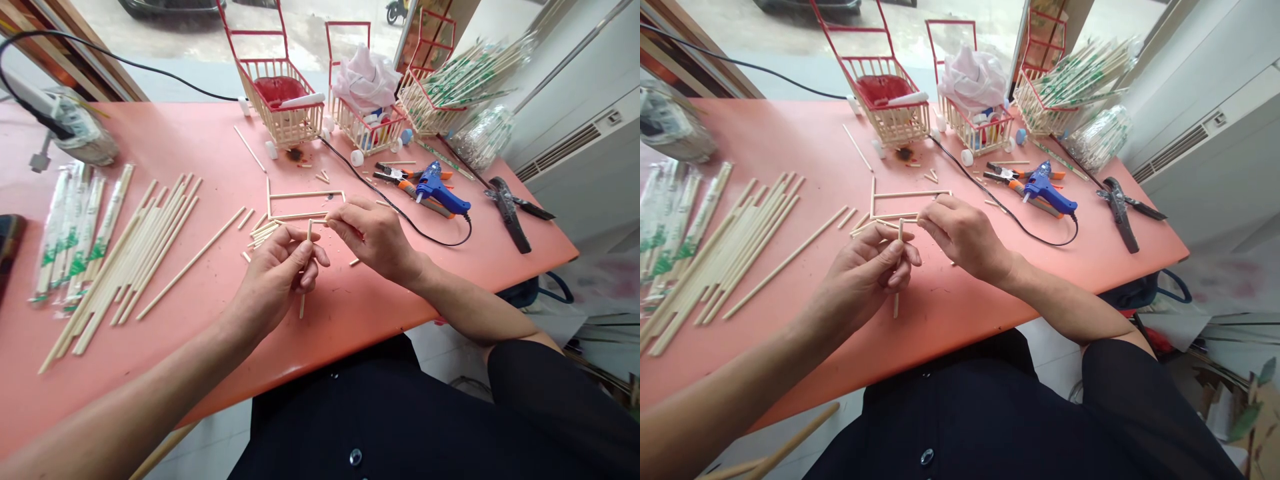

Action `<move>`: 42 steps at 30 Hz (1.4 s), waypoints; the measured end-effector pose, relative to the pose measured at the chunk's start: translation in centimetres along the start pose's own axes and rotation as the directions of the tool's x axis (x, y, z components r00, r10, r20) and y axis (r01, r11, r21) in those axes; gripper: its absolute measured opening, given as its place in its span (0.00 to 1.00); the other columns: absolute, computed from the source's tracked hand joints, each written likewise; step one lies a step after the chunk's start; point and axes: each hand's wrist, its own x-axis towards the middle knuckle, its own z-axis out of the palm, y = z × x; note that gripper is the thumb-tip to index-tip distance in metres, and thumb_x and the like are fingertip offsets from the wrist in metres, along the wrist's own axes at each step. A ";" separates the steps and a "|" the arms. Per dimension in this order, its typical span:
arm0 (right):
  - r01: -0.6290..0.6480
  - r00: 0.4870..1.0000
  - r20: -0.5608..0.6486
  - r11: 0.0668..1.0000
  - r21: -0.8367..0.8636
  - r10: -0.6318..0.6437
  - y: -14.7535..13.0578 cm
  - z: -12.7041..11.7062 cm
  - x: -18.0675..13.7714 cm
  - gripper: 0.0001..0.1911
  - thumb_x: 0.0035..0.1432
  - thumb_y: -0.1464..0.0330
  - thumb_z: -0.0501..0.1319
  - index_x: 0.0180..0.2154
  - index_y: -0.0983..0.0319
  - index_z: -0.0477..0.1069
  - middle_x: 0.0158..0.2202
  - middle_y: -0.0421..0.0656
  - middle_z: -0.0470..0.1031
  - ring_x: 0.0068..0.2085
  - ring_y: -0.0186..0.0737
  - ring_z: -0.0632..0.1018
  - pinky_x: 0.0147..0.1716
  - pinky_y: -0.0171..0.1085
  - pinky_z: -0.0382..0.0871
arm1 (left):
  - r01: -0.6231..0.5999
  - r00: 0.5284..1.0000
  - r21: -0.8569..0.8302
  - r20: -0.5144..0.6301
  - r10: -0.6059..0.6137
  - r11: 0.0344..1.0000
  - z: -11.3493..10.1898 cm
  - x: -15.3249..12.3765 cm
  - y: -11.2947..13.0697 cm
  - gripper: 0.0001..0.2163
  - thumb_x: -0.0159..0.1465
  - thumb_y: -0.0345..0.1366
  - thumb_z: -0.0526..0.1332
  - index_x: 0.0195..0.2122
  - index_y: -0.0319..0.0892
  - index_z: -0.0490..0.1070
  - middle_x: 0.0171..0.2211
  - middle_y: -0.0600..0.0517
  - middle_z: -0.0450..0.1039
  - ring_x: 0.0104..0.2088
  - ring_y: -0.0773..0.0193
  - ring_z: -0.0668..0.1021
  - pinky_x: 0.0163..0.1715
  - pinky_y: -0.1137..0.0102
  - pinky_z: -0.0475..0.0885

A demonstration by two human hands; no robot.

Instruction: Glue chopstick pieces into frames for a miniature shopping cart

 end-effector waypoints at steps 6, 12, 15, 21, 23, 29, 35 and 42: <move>-0.014 1.000 0.013 1.000 0.001 0.014 0.0 0.0 0.0 0.14 0.80 0.68 0.59 0.38 0.61 0.77 0.37 0.42 0.77 0.36 0.37 0.74 0.41 0.35 0.68 | 0.004 1.000 0.021 -0.005 -0.004 1.000 0.0 0.0 0.1 0.13 0.65 0.37 0.77 0.41 0.42 0.73 0.29 0.52 0.80 0.18 0.74 0.68 0.21 0.77 0.64; -0.008 1.000 0.005 1.000 0.011 0.008 0.1 0.0 0.0 0.13 0.80 0.68 0.60 0.38 0.61 0.77 0.37 0.42 0.77 0.36 0.37 0.74 0.41 0.35 0.68 | 0.002 1.000 0.018 -0.002 -0.001 1.000 0.0 0.0 0.0 0.13 0.65 0.37 0.77 0.41 0.42 0.73 0.29 0.53 0.80 0.18 0.74 0.68 0.20 0.77 0.63; 0.008 1.000 -0.016 1.000 0.018 -0.008 0.1 0.1 0.0 0.13 0.79 0.69 0.61 0.38 0.62 0.77 0.36 0.42 0.77 0.36 0.36 0.74 0.41 0.35 0.68 | 0.001 1.000 0.017 -0.001 -0.001 1.000 0.0 0.0 0.0 0.13 0.65 0.37 0.76 0.41 0.42 0.73 0.29 0.53 0.80 0.18 0.74 0.68 0.20 0.77 0.63; -0.010 1.000 0.020 1.000 -0.014 0.010 0.2 0.0 0.0 0.14 0.81 0.66 0.59 0.39 0.61 0.77 0.37 0.42 0.79 0.37 0.38 0.75 0.42 0.36 0.68 | 0.005 1.000 0.022 -0.006 -0.004 1.000 0.0 0.0 0.1 0.13 0.65 0.37 0.77 0.41 0.41 0.73 0.29 0.53 0.80 0.18 0.74 0.68 0.21 0.77 0.64; -0.026 0.999 0.043 1.000 -0.018 0.026 0.3 0.0 -0.1 0.14 0.81 0.65 0.59 0.39 0.61 0.77 0.38 0.43 0.79 0.37 0.38 0.75 0.42 0.36 0.68 | 0.004 1.000 0.022 -0.008 -0.004 1.000 0.0 0.0 0.1 0.13 0.65 0.37 0.77 0.41 0.41 0.73 0.29 0.53 0.80 0.18 0.74 0.68 0.21 0.77 0.64; -0.016 0.999 0.047 1.000 -0.010 0.016 0.4 0.1 -0.1 0.13 0.81 0.65 0.61 0.40 0.61 0.78 0.37 0.41 0.78 0.36 0.37 0.74 0.41 0.35 0.67 | 0.005 1.000 0.031 -0.010 -0.004 1.000 0.0 0.0 0.1 0.13 0.65 0.37 0.76 0.42 0.41 0.73 0.30 0.52 0.80 0.19 0.74 0.68 0.21 0.76 0.64; -0.017 0.999 0.039 1.000 -0.009 0.018 0.2 0.1 -0.1 0.14 0.81 0.64 0.61 0.40 0.61 0.78 0.37 0.42 0.78 0.36 0.36 0.73 0.41 0.35 0.68 | -0.010 1.000 0.063 -0.013 0.011 0.998 0.2 -0.3 0.5 0.16 0.66 0.36 0.75 0.46 0.46 0.69 0.29 0.56 0.78 0.18 0.74 0.67 0.21 0.77 0.63; -0.003 1.000 0.021 1.000 0.001 0.003 0.1 0.0 -0.1 0.14 0.81 0.65 0.61 0.39 0.61 0.77 0.36 0.41 0.77 0.36 0.36 0.73 0.40 0.35 0.68 | -0.047 0.999 0.110 -0.010 0.049 0.993 0.4 -0.6 0.5 0.10 0.69 0.34 0.70 0.45 0.46 0.69 0.29 0.56 0.78 0.17 0.74 0.67 0.20 0.77 0.61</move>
